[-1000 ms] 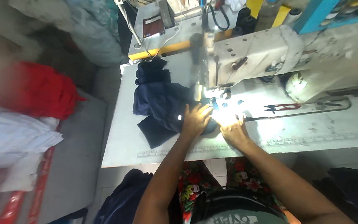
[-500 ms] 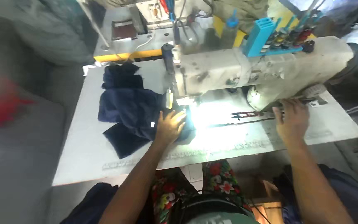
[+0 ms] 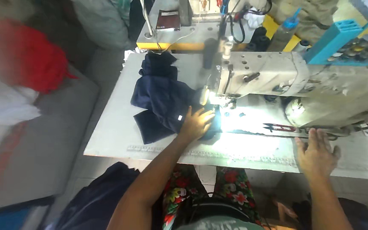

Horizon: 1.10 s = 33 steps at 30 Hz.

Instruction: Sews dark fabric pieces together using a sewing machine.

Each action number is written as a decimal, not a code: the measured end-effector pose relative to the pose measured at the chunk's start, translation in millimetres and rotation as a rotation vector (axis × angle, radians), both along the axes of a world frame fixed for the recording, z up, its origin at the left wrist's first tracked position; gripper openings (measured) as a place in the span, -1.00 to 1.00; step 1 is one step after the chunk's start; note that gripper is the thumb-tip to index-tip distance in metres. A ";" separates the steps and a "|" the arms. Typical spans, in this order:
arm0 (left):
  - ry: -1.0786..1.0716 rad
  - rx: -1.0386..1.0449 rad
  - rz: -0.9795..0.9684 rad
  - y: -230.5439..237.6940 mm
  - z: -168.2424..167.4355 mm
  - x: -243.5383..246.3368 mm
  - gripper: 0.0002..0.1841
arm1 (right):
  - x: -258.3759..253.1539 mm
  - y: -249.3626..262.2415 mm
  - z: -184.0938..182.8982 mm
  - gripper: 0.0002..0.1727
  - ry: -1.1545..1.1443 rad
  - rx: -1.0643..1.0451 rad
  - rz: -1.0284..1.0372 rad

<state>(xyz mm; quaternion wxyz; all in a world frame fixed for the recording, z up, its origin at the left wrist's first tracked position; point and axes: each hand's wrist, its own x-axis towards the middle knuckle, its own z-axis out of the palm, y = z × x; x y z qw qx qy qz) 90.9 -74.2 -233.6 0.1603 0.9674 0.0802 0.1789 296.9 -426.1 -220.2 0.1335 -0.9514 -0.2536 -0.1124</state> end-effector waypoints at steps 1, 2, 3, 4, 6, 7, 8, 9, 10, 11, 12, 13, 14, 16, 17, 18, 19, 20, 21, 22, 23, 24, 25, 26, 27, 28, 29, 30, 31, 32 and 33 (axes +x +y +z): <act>0.004 -0.002 -0.002 -0.5 0.4 -0.1 -0.63 | -0.1 -0.2 0.1 -0.29 0.003 0.001 -0.004; 0.008 -0.002 -0.004 -0.8 0.6 -0.2 -0.63 | -0.4 -0.2 0.8 -0.29 0.010 -0.001 -0.009; 0.013 -0.002 -0.006 -0.8 0.7 -0.2 -0.62 | -0.6 0.1 1.5 -0.30 0.014 -0.002 -0.011; 0.019 -0.002 -0.007 -0.8 0.8 -0.1 -0.62 | -0.5 0.5 1.8 -0.30 0.012 -0.004 -0.014; 0.019 -0.001 -0.005 -1.3 -0.4 -0.5 -0.62 | -1.3 0.4 1.9 -0.31 0.003 -0.004 -0.020; 0.013 0.000 -0.003 -1.6 -1.0 -0.8 -0.62 | -1.7 0.6 2.4 -0.32 0.001 -0.009 -0.025; 0.007 -0.005 -0.004 -2.0 -0.5 -0.9 -0.62 | -2.1 1.4 3.9 -0.33 0.005 -0.016 -0.029; 0.005 -0.011 -0.005 -2.6 1.2 -1.1 -0.62 | -2.9 2.4 5.9 -0.32 0.011 -0.026 -0.034; 0.004 -0.014 -0.006 -3.0 2.4 -1.3 -0.62 | -3.7 3.2 7.3 -0.33 0.012 -0.033 -0.037; -0.001 -0.015 -0.007 -3.1 2.2 -1.2 -0.62 | -4.4 3.8 8.1 -0.34 0.007 -0.032 -0.035; -0.009 -0.013 -0.006 -3.2 1.2 -1.0 -0.63 | -4.4 3.9 8.1 -0.34 0.004 -0.033 -0.031; -0.014 -0.012 -0.005 -3.4 0.2 -1.0 -0.63 | -4.4 3.8 7.9 -0.35 0.002 -0.035 -0.030; -0.010 -0.013 -0.004 -3.4 0.1 -1.1 -0.62 | -4.2 3.8 7.8 -0.35 0.000 -0.037 -0.027; 0.004 -0.019 -0.006 -3.3 1.0 -1.2 -0.62 | -4.2 3.9 8.1 -0.35 -0.002 -0.040 -0.024; 0.008 -0.019 -0.008 -3.1 1.2 -1.2 -0.62 | -4.1 3.8 8.0 -0.35 -0.003 -0.039 -0.025; 0.007 -0.016 -0.010 -2.8 0.9 -1.1 -0.62 | -3.8 3.6 7.5 -0.35 -0.006 -0.034 -0.026; 0.009 -0.016 -0.011 -2.7 0.7 -1.1 -0.62 | -3.5 3.2 7.0 -0.35 -0.005 -0.035 -0.026; 0.012 -0.017 -0.012 -2.7 0.8 -1.4 -0.62 | -3.4 3.1 6.8 -0.34 0.002 -0.037 -0.030; 0.014 -0.016 -0.015 -2.6 0.9 -1.9 -0.62 | -3.7 3.4 6.6 -0.34 0.009 -0.041 -0.035; 0.015 -0.014 -0.019 -2.5 1.3 -2.7 -0.62 | -4.0 3.8 6.3 -0.34 0.014 -0.043 -0.040; 0.018 -0.014 -0.022 -2.8 1.8 -3.6 -0.63 | -4.2 4.0 6.1 -0.33 0.011 -0.042 -0.043; 0.021 -0.016 -0.027 -3.2 2.3 -4.7 -0.63 | -4.5 4.3 6.4 -0.33 0.008 -0.036 -0.044; 0.024 -0.014 -0.029 -3.6 2.3 -5.9 -0.63 | -4.8 4.7 7.6 -0.31 0.012 -0.032 -0.049; 0.019 -0.010 -0.031 -3.7 1.1 -6.6 -0.63 | -5.5 5.5 10.0 -0.27 0.022 -0.023 -0.057; 0.018 -0.003 -0.031 -4.1 0.6 -7.0 -0.63 | -6.1 6.6 12.6 -0.23 0.024 -0.007 -0.064; 0.020 0.000 -0.029 -4.9 1.3 -7.2 -0.63 | -5.8 7.6 14.2 -0.20 0.017 0.009 -0.070; 0.024 0.000 -0.027 -5.3 1.9 -7.4 -0.63 | -4.8 8.1 15.0 -0.19 0.009 0.024 -0.072; 0.031 -0.008 -0.029 -5.5 3.0 -8.0 -0.63 | -3.4 8.0 16.1 -0.20 0.004 0.040 -0.068; 0.038 -0.025 -0.034 -4.7 3.7 -8.3 -0.63 | -1.7 7.9 19.2 -0.22 0.001 0.061 -0.061; 0.037 -0.052 -0.040 -3.0 4.5 -7.2 -0.64 | 0.2 8.7 25.0 -0.23 -0.004 0.086 -0.059; 0.030 -0.082 -0.040 -0.9 6.6 -5.2 -0.65 | 0.3 11.3 32.2 -0.25 -0.021 0.125 -0.064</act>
